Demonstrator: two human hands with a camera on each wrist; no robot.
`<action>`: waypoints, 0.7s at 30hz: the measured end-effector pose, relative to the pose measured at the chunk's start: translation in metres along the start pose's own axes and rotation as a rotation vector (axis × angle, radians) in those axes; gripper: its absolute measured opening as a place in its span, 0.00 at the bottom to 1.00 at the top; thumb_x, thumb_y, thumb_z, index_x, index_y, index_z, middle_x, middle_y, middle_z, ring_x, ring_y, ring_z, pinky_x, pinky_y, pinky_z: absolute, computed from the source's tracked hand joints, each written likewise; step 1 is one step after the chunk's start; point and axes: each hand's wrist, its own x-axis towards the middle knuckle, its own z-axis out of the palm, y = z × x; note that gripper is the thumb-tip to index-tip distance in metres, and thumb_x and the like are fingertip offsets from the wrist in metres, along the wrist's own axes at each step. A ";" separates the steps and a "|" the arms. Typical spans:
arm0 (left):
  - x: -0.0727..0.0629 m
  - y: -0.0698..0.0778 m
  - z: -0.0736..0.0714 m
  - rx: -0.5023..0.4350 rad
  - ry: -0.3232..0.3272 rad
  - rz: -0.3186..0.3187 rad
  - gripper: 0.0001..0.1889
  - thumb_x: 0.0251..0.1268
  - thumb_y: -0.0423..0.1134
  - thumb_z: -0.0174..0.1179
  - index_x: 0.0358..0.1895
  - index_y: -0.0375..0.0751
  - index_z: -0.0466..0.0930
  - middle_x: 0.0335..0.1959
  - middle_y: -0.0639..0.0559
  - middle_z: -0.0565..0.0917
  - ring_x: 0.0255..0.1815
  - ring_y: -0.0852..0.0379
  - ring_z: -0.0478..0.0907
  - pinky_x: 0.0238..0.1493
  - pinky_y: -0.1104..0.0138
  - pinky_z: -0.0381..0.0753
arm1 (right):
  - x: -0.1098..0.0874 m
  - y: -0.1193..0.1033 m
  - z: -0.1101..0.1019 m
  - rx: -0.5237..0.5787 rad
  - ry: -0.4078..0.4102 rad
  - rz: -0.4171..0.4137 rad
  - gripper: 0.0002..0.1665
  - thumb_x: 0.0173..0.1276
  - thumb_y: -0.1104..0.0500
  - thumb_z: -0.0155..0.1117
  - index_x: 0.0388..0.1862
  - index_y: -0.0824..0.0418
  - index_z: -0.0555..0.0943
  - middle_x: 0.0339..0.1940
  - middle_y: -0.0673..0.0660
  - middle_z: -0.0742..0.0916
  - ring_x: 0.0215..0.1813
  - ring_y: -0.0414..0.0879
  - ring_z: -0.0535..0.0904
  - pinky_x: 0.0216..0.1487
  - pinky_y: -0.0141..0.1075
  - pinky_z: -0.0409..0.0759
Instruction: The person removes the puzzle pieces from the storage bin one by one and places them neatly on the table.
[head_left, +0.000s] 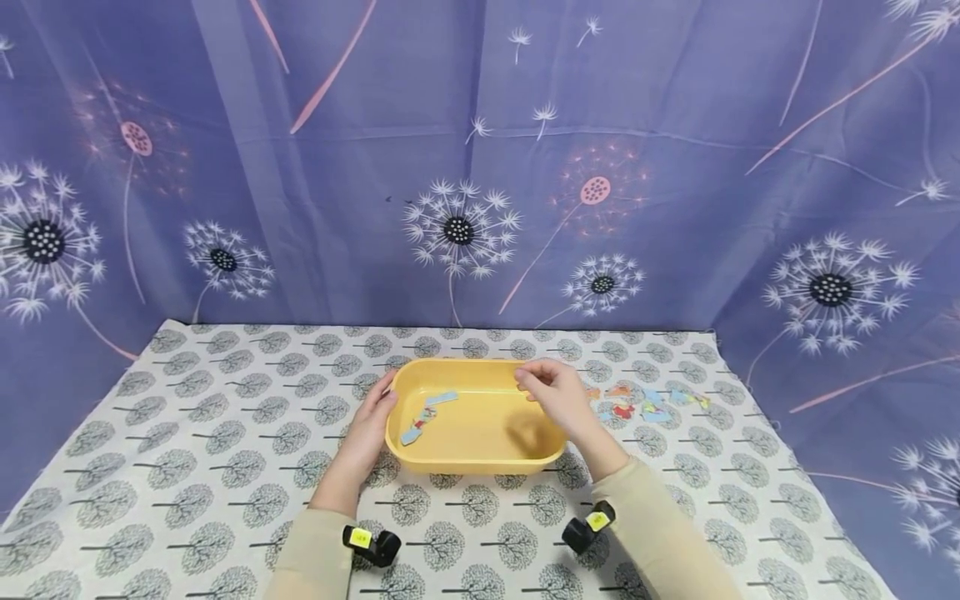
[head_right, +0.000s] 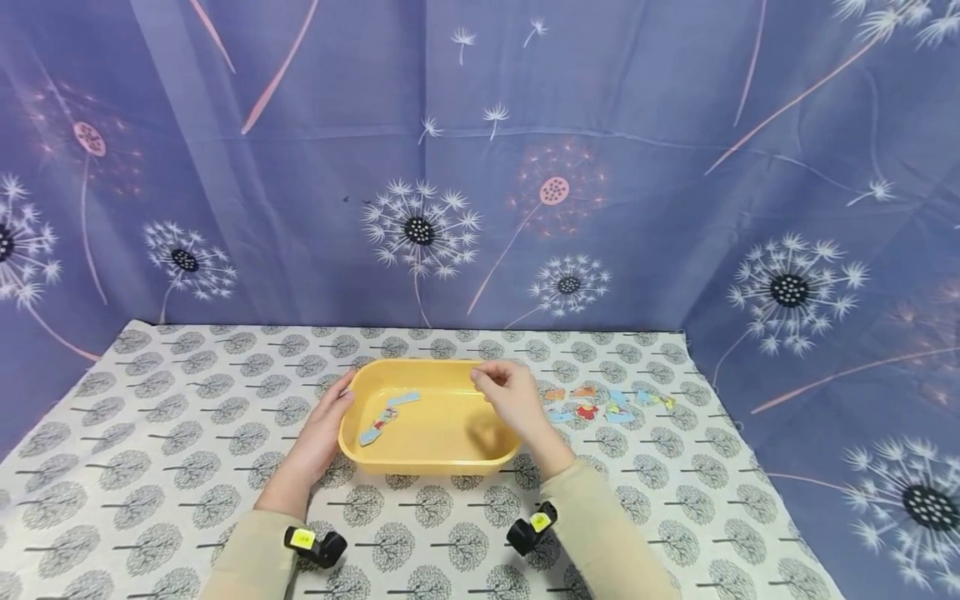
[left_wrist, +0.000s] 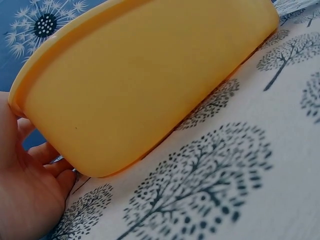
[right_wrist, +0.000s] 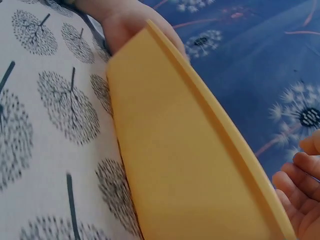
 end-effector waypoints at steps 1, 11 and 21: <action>0.000 0.000 0.000 0.000 0.000 0.002 0.26 0.76 0.48 0.40 0.74 0.55 0.51 0.76 0.50 0.54 0.71 0.45 0.61 0.70 0.56 0.65 | 0.001 -0.001 0.004 -0.005 -0.010 -0.011 0.14 0.66 0.59 0.62 0.41 0.71 0.81 0.37 0.67 0.86 0.34 0.44 0.82 0.37 0.37 0.86; 0.001 0.001 0.001 0.011 0.010 0.000 0.26 0.76 0.48 0.41 0.74 0.55 0.52 0.75 0.48 0.56 0.70 0.44 0.63 0.69 0.55 0.67 | 0.007 -0.005 0.037 -0.075 -0.090 -0.071 0.10 0.64 0.60 0.64 0.39 0.66 0.83 0.31 0.60 0.86 0.29 0.39 0.78 0.31 0.28 0.81; -0.001 0.002 0.000 -0.015 0.001 0.002 0.26 0.75 0.48 0.41 0.74 0.56 0.52 0.74 0.45 0.56 0.70 0.42 0.64 0.68 0.54 0.68 | 0.010 -0.018 0.064 -0.217 -0.218 -0.121 0.09 0.62 0.58 0.64 0.38 0.61 0.84 0.33 0.54 0.87 0.34 0.41 0.79 0.38 0.29 0.80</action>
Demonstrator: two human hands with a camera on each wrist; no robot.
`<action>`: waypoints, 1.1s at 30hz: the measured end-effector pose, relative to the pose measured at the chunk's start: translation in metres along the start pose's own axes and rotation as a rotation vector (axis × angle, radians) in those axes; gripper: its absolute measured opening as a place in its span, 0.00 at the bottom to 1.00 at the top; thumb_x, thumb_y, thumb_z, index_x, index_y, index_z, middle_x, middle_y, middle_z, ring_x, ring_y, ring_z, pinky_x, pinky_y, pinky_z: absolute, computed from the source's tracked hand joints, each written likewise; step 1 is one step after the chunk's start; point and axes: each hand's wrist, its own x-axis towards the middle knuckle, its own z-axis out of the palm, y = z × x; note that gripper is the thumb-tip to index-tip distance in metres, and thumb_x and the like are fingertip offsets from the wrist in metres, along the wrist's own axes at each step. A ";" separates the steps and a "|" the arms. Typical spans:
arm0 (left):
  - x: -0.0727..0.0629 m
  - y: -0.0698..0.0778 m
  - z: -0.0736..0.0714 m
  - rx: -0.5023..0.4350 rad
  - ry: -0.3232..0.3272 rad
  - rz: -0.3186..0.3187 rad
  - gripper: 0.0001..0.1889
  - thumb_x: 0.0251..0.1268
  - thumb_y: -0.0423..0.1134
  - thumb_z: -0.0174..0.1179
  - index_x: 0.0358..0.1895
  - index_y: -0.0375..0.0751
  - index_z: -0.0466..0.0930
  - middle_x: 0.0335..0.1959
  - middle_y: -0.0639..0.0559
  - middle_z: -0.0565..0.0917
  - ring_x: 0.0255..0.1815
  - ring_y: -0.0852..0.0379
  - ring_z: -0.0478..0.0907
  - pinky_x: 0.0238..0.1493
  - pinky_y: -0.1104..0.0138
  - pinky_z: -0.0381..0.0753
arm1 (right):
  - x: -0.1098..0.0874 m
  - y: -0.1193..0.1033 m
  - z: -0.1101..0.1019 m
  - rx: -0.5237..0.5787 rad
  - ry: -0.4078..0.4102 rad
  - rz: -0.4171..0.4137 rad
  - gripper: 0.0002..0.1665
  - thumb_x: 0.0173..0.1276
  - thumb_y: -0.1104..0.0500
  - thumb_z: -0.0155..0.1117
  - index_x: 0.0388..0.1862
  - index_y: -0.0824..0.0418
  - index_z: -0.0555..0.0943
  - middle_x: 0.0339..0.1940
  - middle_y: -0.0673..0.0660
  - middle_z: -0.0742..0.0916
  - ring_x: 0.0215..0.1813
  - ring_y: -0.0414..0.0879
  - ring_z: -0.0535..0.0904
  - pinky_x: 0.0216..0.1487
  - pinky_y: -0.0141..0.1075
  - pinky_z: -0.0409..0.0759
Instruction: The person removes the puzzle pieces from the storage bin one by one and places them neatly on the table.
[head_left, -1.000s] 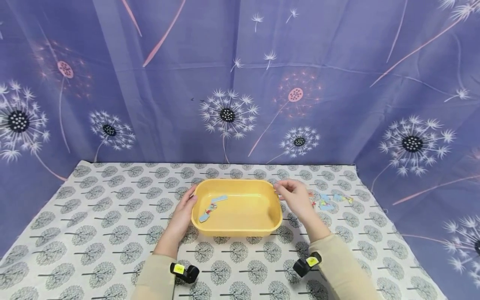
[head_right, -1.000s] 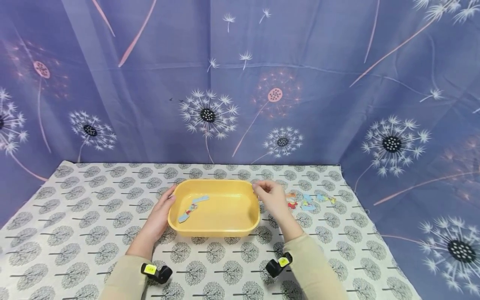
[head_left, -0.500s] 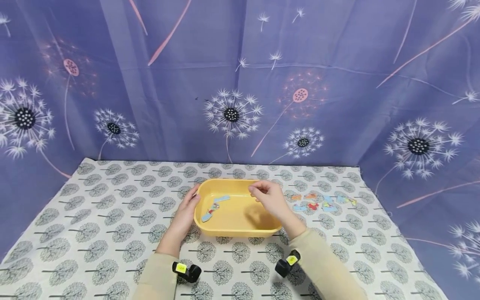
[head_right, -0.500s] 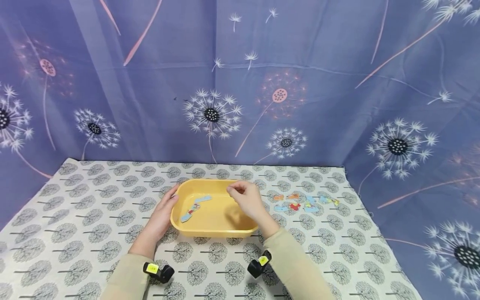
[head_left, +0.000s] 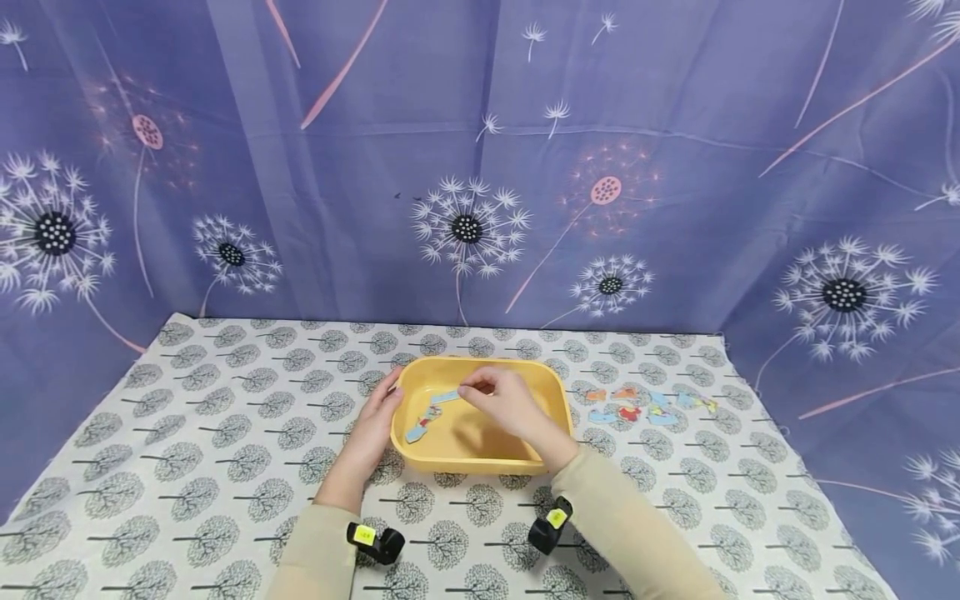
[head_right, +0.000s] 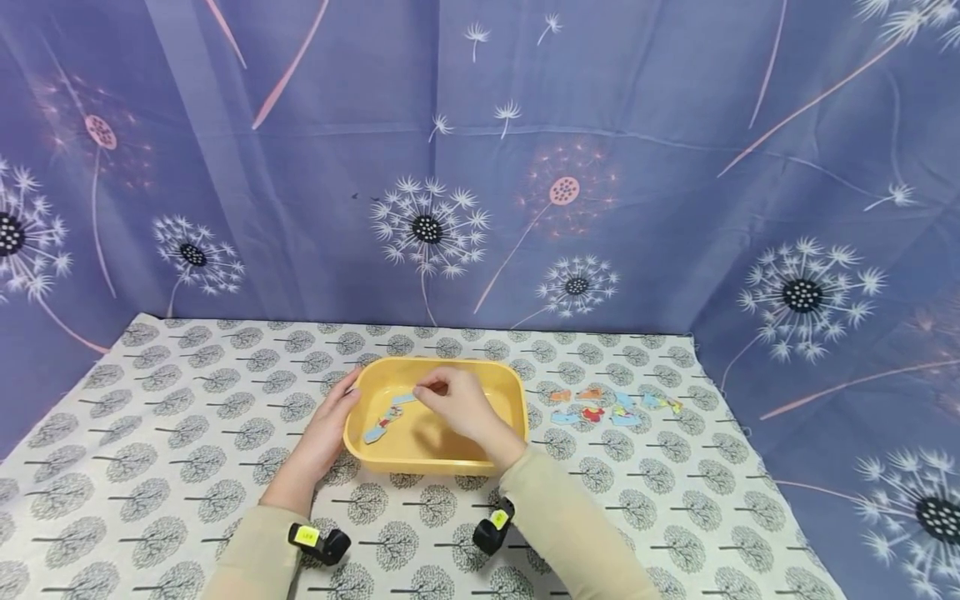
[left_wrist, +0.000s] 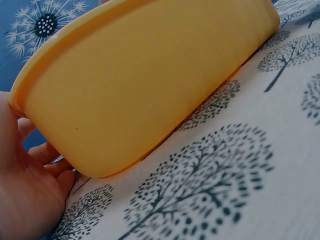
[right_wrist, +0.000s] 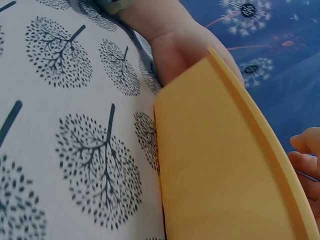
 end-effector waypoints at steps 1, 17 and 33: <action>0.000 0.000 0.000 -0.004 -0.002 -0.003 0.26 0.75 0.48 0.42 0.74 0.56 0.52 0.74 0.44 0.57 0.69 0.42 0.64 0.68 0.54 0.68 | 0.001 -0.001 0.002 -0.004 -0.015 -0.003 0.09 0.62 0.58 0.64 0.38 0.61 0.84 0.34 0.54 0.87 0.35 0.41 0.79 0.38 0.28 0.81; -0.001 -0.003 -0.001 -0.015 -0.022 -0.023 0.27 0.75 0.48 0.41 0.74 0.57 0.51 0.74 0.43 0.58 0.68 0.42 0.66 0.66 0.54 0.71 | 0.016 -0.012 0.024 -0.142 -0.192 -0.090 0.13 0.64 0.58 0.63 0.43 0.66 0.83 0.36 0.55 0.87 0.37 0.41 0.80 0.40 0.26 0.80; -0.002 0.003 -0.001 0.023 -0.027 -0.003 0.27 0.75 0.50 0.40 0.75 0.56 0.50 0.75 0.46 0.55 0.67 0.42 0.67 0.65 0.53 0.71 | 0.014 0.003 0.036 -0.305 -0.270 -0.090 0.17 0.61 0.57 0.66 0.48 0.62 0.82 0.43 0.54 0.84 0.46 0.45 0.78 0.56 0.38 0.78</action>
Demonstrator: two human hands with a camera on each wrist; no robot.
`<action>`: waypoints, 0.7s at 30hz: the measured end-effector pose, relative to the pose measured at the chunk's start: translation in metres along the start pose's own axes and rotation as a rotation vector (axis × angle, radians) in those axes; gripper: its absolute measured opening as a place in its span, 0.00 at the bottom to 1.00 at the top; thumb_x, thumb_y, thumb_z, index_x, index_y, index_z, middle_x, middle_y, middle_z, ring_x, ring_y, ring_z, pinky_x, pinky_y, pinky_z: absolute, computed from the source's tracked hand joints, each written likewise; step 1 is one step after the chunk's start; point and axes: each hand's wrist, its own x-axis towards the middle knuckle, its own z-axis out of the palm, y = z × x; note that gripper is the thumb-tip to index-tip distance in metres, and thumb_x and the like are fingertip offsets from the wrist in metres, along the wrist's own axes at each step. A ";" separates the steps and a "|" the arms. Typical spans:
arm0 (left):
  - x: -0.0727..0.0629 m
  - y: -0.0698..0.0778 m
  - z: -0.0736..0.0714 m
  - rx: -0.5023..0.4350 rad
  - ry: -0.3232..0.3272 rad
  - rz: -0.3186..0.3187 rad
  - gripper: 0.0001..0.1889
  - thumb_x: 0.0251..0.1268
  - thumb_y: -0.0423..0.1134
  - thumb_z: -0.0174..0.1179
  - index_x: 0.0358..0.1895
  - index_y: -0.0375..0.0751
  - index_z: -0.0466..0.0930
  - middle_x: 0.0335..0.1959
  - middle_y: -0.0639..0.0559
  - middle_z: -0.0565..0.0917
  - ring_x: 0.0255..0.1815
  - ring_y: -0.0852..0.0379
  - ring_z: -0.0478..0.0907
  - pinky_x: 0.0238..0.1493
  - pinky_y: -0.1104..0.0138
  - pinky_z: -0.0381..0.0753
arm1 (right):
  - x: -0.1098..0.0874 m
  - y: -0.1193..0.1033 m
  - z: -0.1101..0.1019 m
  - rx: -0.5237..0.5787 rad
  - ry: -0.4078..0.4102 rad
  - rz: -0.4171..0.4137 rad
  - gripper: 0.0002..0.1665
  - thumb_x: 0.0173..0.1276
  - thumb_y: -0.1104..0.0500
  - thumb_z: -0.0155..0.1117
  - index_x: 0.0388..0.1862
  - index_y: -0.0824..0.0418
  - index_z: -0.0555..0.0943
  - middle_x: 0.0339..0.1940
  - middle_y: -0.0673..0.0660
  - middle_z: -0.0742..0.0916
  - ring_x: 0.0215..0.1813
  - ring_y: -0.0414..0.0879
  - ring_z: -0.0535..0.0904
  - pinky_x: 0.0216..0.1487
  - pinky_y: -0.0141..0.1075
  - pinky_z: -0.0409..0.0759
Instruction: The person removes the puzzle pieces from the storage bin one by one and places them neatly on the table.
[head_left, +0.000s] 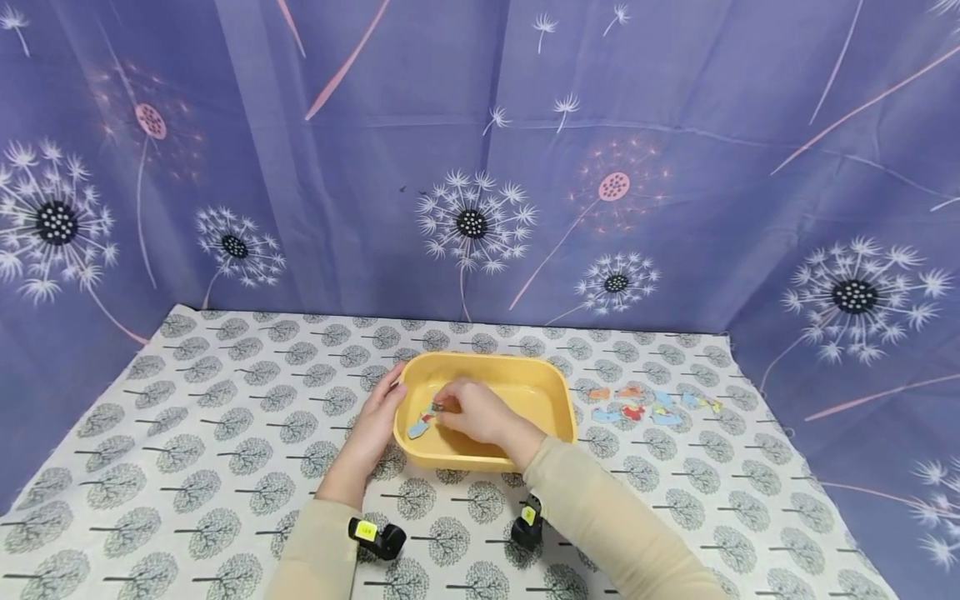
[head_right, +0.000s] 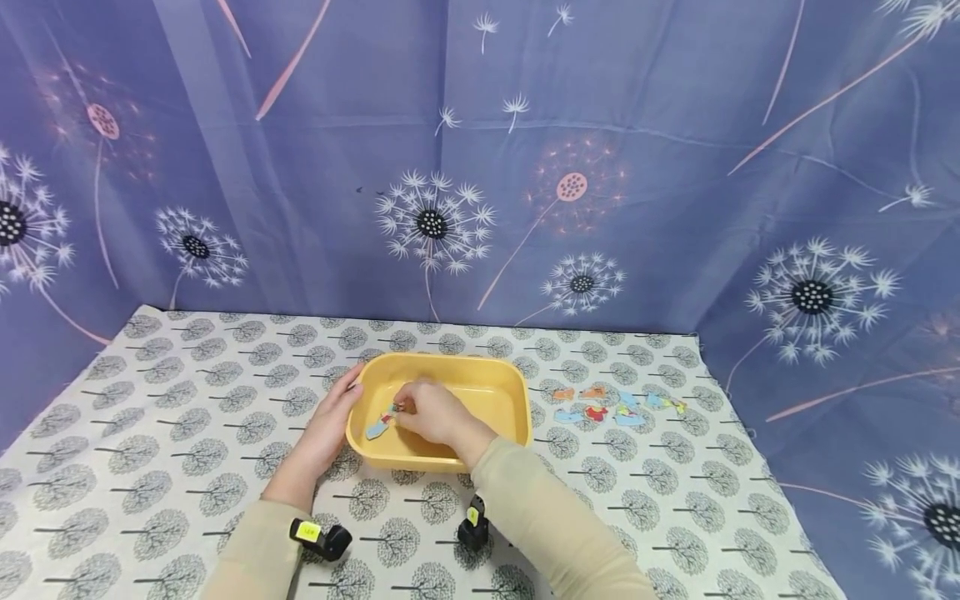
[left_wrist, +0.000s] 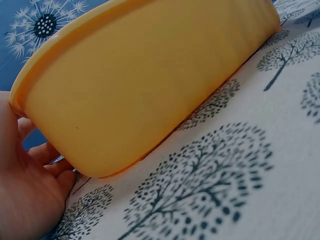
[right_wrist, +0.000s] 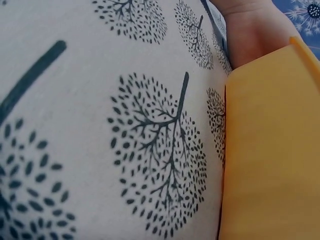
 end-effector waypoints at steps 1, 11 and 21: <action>0.000 0.000 0.000 0.000 0.001 -0.002 0.27 0.75 0.49 0.40 0.75 0.57 0.50 0.75 0.47 0.55 0.67 0.42 0.67 0.65 0.53 0.71 | 0.001 0.000 0.000 -0.026 0.014 0.003 0.18 0.60 0.57 0.66 0.49 0.62 0.82 0.44 0.55 0.83 0.48 0.46 0.78 0.57 0.39 0.78; -0.004 0.008 0.001 -0.029 -0.001 -0.014 0.27 0.76 0.48 0.40 0.75 0.55 0.50 0.75 0.45 0.55 0.69 0.41 0.64 0.67 0.52 0.69 | 0.003 0.004 0.001 -0.150 0.089 0.053 0.19 0.60 0.63 0.63 0.51 0.63 0.81 0.52 0.59 0.84 0.58 0.55 0.76 0.65 0.48 0.71; 0.001 -0.001 0.001 -0.027 0.015 -0.006 0.28 0.75 0.51 0.42 0.75 0.57 0.50 0.75 0.45 0.56 0.68 0.41 0.65 0.67 0.52 0.70 | 0.000 0.003 0.000 -0.193 0.109 0.165 0.11 0.59 0.64 0.64 0.42 0.62 0.85 0.44 0.56 0.84 0.52 0.53 0.77 0.60 0.46 0.75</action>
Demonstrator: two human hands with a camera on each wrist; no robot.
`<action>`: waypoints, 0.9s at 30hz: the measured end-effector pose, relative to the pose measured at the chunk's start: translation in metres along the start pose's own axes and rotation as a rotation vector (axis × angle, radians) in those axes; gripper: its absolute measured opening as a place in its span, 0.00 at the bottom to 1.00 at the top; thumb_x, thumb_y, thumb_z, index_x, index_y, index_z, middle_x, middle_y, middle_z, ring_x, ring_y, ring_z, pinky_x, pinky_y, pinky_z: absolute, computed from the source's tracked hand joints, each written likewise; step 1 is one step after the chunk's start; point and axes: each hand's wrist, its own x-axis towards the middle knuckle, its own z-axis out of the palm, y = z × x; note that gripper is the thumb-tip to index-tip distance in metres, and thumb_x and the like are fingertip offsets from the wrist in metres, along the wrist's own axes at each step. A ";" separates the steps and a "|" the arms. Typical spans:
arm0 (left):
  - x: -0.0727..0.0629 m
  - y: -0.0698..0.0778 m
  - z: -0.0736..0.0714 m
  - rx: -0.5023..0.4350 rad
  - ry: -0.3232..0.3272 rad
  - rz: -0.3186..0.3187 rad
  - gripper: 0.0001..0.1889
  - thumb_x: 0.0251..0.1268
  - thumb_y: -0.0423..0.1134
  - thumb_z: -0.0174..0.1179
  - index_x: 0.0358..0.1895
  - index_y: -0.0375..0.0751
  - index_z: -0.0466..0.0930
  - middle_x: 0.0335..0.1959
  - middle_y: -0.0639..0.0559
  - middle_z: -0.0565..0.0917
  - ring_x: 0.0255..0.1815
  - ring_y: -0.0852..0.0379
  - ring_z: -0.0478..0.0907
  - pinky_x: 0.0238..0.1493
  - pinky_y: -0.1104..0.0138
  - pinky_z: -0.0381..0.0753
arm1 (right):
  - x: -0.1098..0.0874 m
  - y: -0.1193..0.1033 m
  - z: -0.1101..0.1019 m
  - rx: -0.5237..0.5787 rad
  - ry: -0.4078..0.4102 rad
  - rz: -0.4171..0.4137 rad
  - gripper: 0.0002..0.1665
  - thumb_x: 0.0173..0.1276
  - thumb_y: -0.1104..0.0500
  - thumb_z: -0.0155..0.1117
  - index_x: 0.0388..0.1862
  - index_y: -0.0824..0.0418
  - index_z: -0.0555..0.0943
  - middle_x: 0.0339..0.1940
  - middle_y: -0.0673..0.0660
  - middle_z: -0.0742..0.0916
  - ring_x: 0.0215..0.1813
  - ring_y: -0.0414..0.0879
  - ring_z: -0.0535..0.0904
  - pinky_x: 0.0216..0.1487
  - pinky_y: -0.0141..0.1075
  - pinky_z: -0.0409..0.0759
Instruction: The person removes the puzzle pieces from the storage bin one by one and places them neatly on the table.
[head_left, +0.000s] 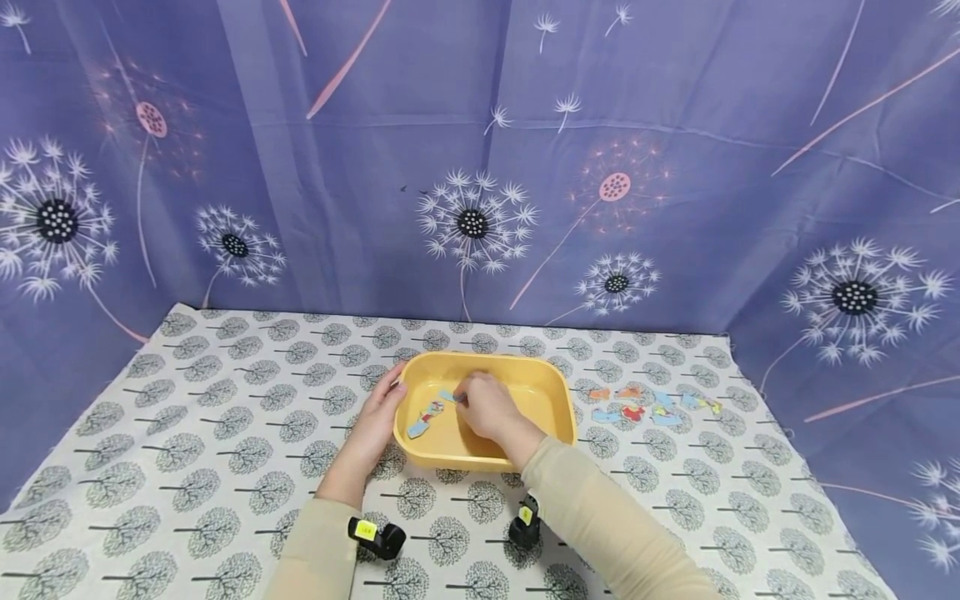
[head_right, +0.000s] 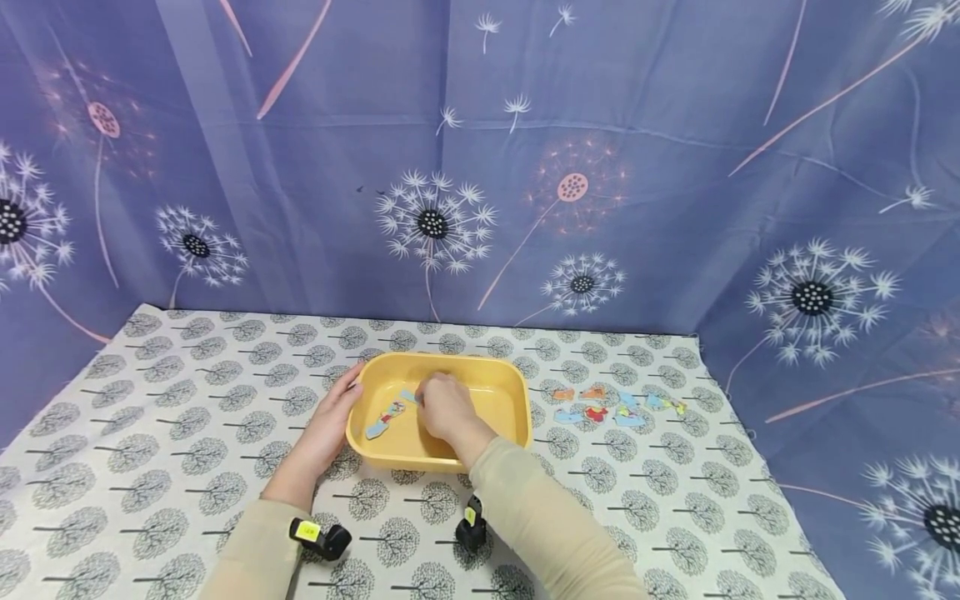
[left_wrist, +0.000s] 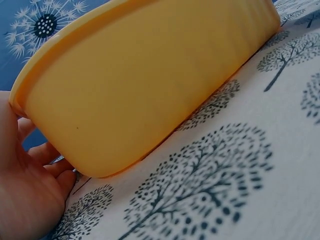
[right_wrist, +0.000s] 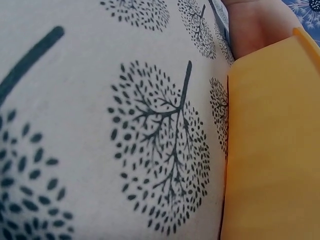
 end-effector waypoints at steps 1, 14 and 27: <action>0.000 0.000 0.000 0.004 0.001 0.000 0.28 0.75 0.51 0.42 0.75 0.57 0.50 0.75 0.45 0.56 0.68 0.41 0.65 0.66 0.52 0.70 | 0.000 0.000 0.000 -0.002 0.004 0.017 0.10 0.59 0.64 0.64 0.40 0.62 0.85 0.43 0.56 0.85 0.51 0.53 0.78 0.58 0.45 0.76; 0.001 0.000 0.000 0.022 0.006 0.005 0.27 0.75 0.50 0.42 0.74 0.58 0.52 0.74 0.45 0.58 0.68 0.42 0.65 0.67 0.52 0.70 | -0.001 -0.001 -0.005 -0.008 -0.026 0.124 0.03 0.59 0.62 0.65 0.32 0.59 0.80 0.34 0.52 0.80 0.39 0.47 0.76 0.45 0.39 0.80; 0.002 -0.002 0.000 0.015 0.011 -0.001 0.27 0.75 0.50 0.42 0.74 0.57 0.52 0.74 0.45 0.58 0.70 0.42 0.63 0.69 0.52 0.67 | 0.003 0.011 -0.008 0.243 -0.025 0.094 0.05 0.59 0.68 0.62 0.36 0.63 0.80 0.35 0.57 0.84 0.39 0.47 0.79 0.42 0.35 0.82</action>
